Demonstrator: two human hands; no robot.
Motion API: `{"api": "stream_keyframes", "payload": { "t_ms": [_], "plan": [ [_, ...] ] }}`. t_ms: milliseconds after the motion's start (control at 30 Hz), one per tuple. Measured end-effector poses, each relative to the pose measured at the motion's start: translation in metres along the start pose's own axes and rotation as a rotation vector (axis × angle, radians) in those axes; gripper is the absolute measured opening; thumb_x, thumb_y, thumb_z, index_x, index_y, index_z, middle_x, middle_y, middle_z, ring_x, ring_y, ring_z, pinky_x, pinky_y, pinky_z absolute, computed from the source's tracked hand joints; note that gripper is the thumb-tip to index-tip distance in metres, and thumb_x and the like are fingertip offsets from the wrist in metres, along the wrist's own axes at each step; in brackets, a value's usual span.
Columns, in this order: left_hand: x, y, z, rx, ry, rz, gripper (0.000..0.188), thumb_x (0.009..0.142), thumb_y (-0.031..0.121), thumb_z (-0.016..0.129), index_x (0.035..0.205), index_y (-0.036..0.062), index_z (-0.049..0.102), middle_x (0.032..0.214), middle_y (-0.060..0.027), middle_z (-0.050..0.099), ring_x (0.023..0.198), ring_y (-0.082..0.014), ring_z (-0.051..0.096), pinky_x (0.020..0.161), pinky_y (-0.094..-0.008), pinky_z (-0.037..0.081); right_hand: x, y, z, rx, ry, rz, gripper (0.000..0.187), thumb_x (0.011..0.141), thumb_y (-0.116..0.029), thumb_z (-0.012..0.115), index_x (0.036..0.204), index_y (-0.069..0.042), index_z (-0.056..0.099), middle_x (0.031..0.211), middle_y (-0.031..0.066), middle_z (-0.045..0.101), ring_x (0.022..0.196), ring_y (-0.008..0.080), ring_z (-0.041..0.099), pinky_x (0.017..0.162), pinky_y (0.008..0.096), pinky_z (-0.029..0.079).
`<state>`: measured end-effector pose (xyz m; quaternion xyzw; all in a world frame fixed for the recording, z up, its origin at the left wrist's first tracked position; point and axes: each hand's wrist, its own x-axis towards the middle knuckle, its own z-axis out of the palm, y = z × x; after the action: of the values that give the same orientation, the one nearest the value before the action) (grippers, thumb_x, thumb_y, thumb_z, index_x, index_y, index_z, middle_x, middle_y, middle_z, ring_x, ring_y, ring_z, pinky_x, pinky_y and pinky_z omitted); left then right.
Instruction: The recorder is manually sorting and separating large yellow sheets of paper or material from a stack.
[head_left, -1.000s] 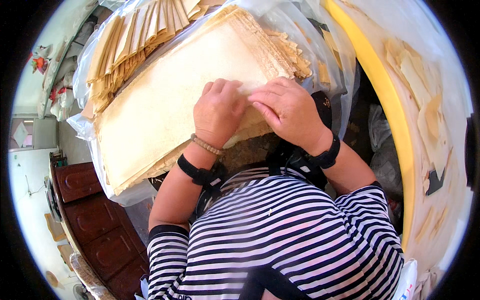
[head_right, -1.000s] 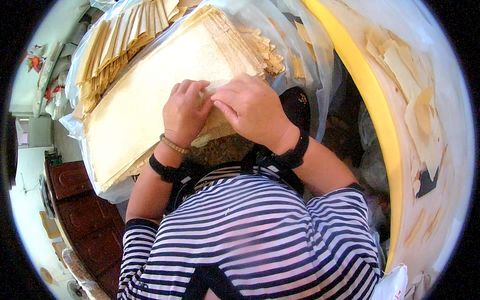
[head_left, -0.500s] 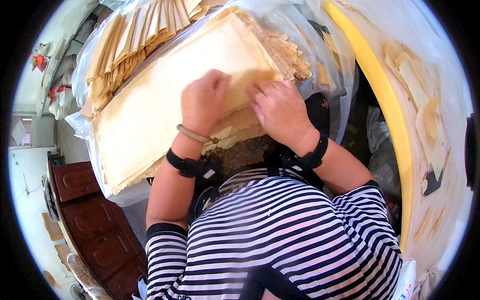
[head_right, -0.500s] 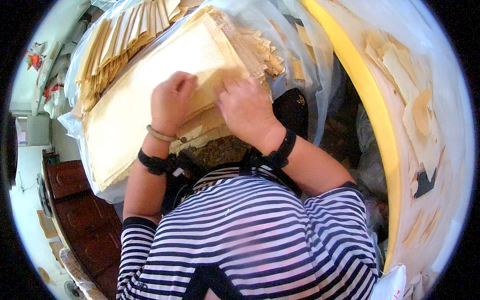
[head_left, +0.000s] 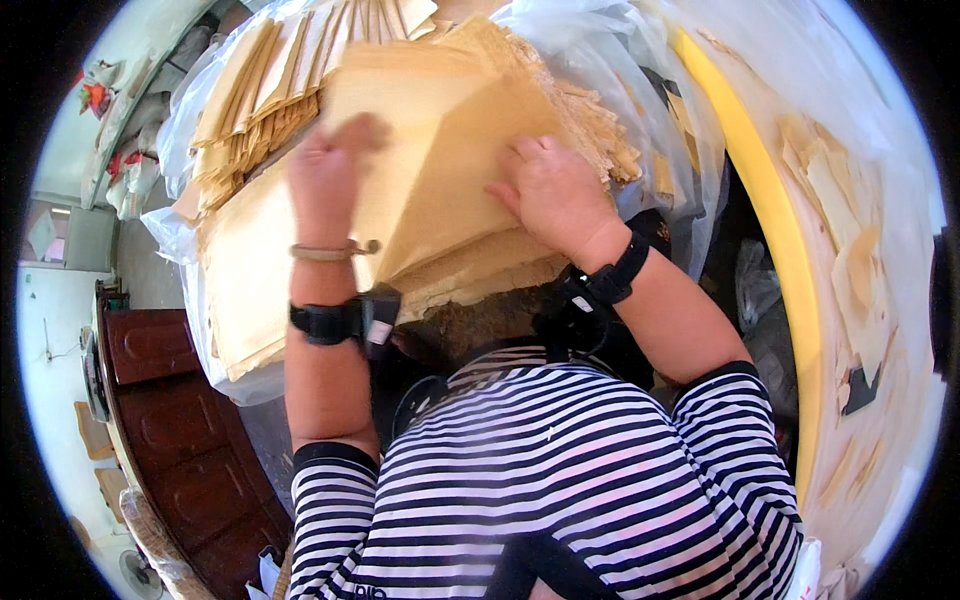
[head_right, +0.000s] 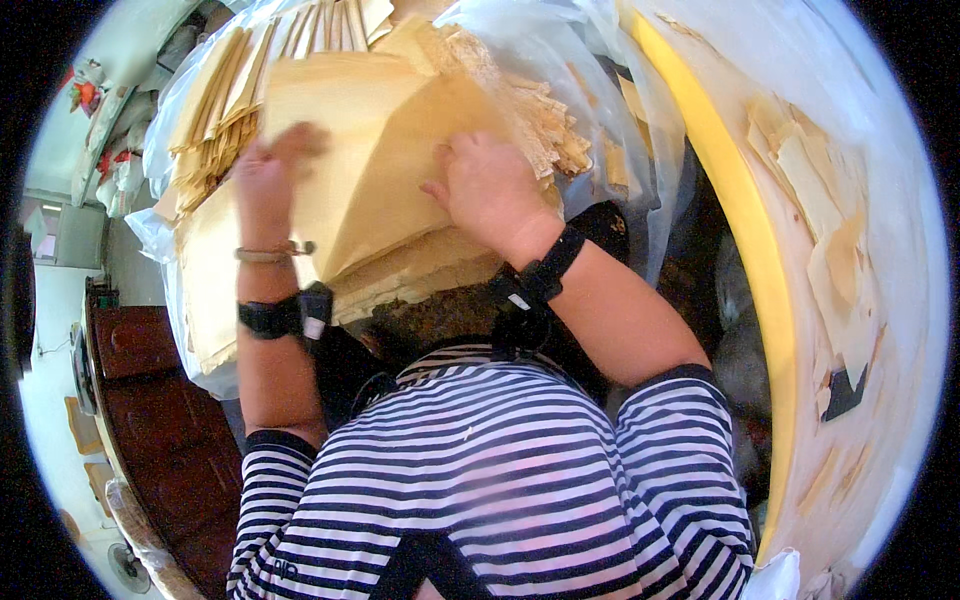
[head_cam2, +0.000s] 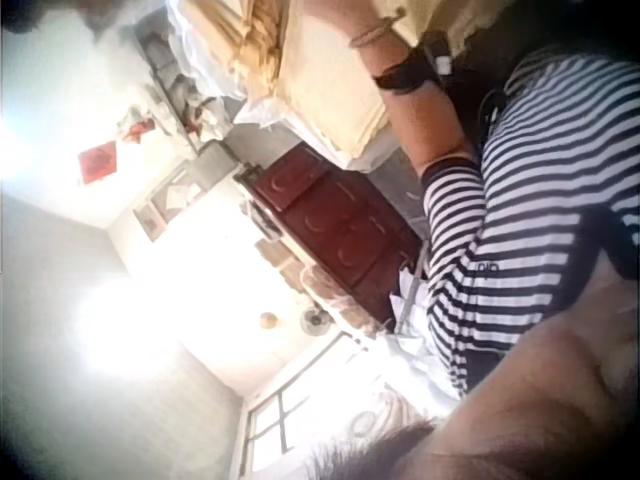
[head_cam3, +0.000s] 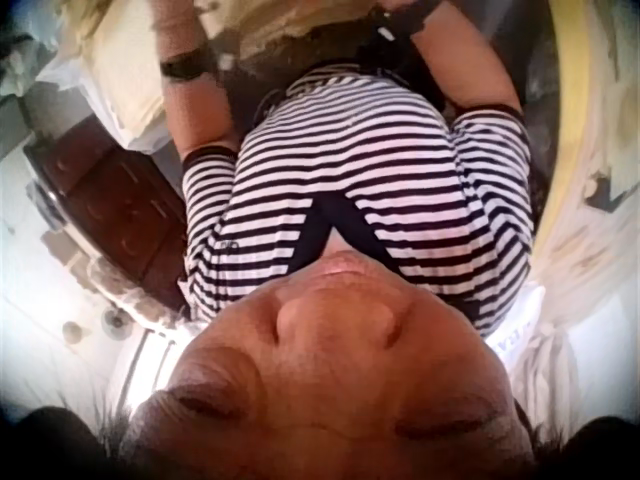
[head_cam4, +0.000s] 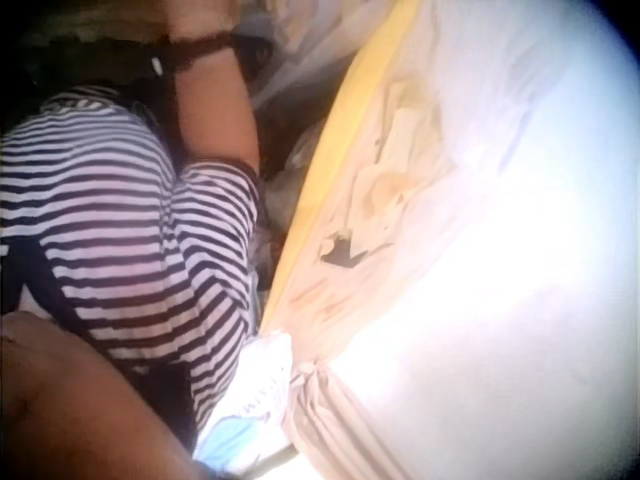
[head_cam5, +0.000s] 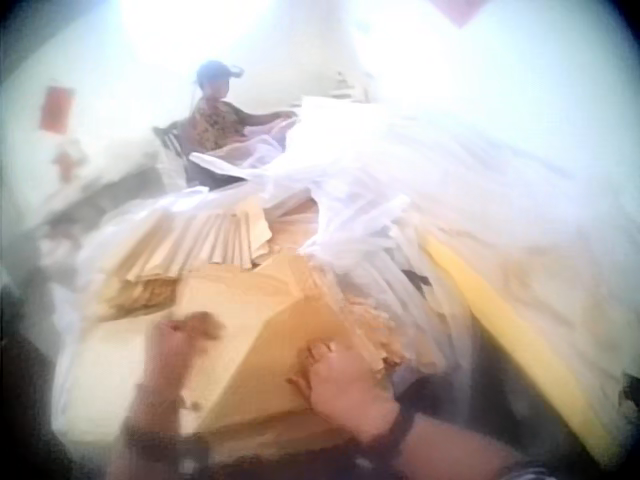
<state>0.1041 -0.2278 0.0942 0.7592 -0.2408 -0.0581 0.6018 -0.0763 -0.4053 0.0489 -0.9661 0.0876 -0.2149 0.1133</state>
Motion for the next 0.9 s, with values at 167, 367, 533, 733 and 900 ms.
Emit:
{"api": "stream_keyframes", "payload": {
  "t_ms": [167,367,533,733,900],
  "plan": [
    [0.001,0.007,-0.048,-0.129,0.248,0.096,0.024,0.096,0.022,0.068,0.105,0.0004,0.073,0.091,-0.0077,0.075,0.075,-0.0108,0.069,0.059,-0.0219,0.052,0.011,-0.004,-0.002,-0.131,-0.025,-0.010,0.035,0.087,-0.037,0.069,0.103,-0.006,0.068,0.109,0.0119,0.063,0.096,0.0344,0.060,0.080,0.0428,0.054],
    [-0.008,0.010,-0.034,0.048,0.096,0.263,0.017,0.097,0.016,0.066,0.104,0.0023,0.074,0.086,-0.0051,0.076,0.072,-0.0095,0.069,0.061,-0.0211,0.050,0.035,-0.024,-0.001,-0.247,-0.227,-0.010,0.043,0.087,-0.040,0.068,0.116,-0.008,0.067,0.118,0.0119,0.064,0.106,0.0361,0.059,0.085,0.0431,0.052],
    [-0.014,0.004,-0.035,0.130,0.116,0.383,0.012,0.097,0.013,0.065,0.099,0.0045,0.073,0.085,-0.0042,0.075,0.073,-0.0096,0.068,0.061,-0.0229,0.050,0.083,-0.011,0.015,-0.073,-0.440,0.139,0.056,0.091,-0.050,0.059,0.136,-0.017,0.058,0.141,0.0103,0.054,0.132,0.0383,0.046,0.104,0.0521,0.042],
    [-0.014,0.006,-0.121,-0.470,0.609,0.084,0.020,0.093,0.016,0.071,0.101,-0.0025,0.071,0.091,-0.0095,0.074,0.076,-0.0143,0.070,0.060,-0.0236,0.054,0.080,-0.021,0.016,-0.149,-0.350,0.131,0.061,0.092,-0.054,0.056,0.138,-0.014,0.055,0.155,0.0128,0.039,0.141,0.0397,0.037,0.107,0.0628,0.035],
    [-0.027,0.035,-0.090,-0.108,0.520,0.079,0.020,0.095,0.014,0.067,0.110,0.0018,0.070,0.097,-0.0096,0.074,0.072,-0.0171,0.069,0.057,-0.0273,0.053,0.061,-0.058,0.010,-0.211,-0.421,0.046,0.067,0.091,-0.054,0.060,0.140,-0.008,0.052,0.155,0.0162,0.039,0.142,0.0400,0.035,0.111,0.0563,0.035]
  ]
}}
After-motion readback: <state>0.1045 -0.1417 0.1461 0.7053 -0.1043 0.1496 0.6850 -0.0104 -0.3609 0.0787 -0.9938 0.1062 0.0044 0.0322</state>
